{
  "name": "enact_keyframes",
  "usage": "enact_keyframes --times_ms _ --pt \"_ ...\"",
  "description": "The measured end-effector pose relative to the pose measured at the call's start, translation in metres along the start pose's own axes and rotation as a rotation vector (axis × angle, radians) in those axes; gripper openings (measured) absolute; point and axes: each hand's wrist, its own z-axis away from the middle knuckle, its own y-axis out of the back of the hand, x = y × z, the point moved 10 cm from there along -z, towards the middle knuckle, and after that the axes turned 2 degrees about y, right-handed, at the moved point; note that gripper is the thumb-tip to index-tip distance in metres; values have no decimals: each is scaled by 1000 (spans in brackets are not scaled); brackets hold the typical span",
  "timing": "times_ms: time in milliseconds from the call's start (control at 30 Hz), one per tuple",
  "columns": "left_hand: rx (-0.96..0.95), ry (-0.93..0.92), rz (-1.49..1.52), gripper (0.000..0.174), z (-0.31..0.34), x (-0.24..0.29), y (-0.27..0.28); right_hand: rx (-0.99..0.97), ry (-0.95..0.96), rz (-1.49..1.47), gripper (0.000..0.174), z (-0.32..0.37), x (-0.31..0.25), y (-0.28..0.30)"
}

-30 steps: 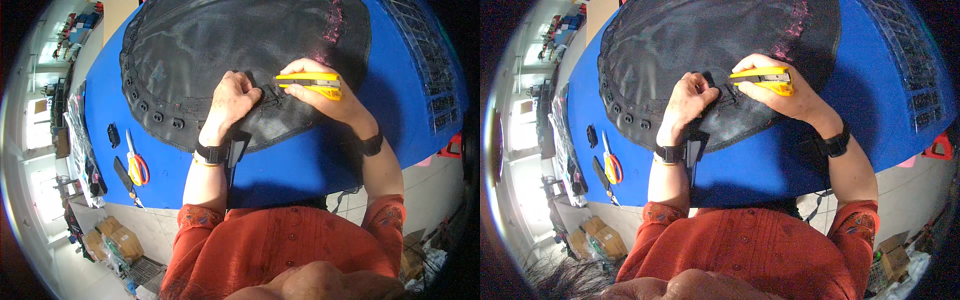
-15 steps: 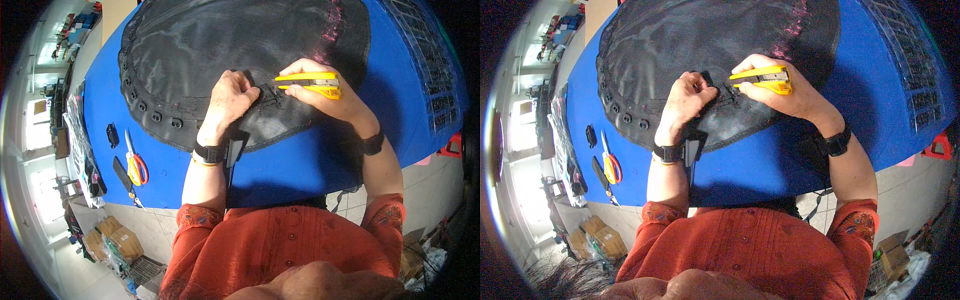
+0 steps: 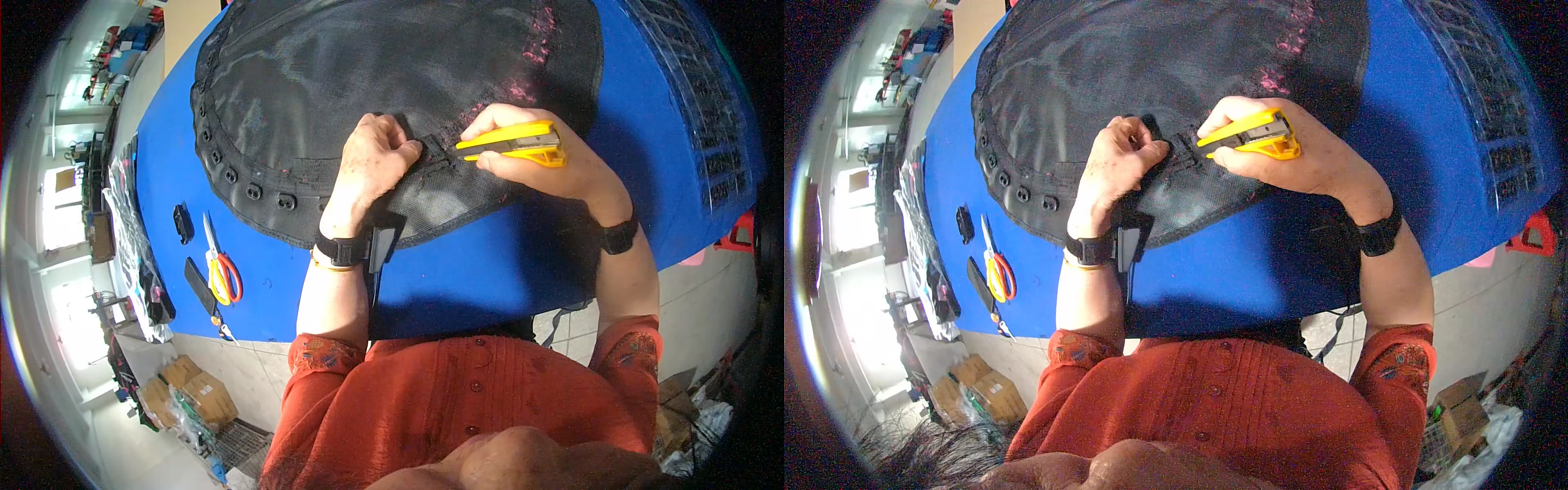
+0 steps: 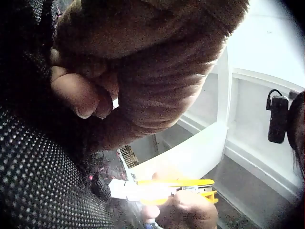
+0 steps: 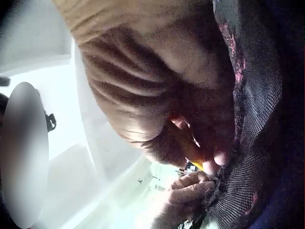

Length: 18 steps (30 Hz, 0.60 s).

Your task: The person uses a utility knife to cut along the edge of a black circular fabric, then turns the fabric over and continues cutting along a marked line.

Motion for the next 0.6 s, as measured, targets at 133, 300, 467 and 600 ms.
enact_keyframes --times_ms 133,300,467,600 --pt "-15 -5 -39 28 1 3 -1 -3 -90 -22 25 0 9 2" --pt "29 -87 -152 31 4 13 2 15 -61 -3 25 -2 12 2" --pt "25 -81 -122 37 7 22 3 52 -2 5 22 -2 9 1" --pt "21 -80 -150 39 5 18 0 64 10 8 21 -2 10 0"
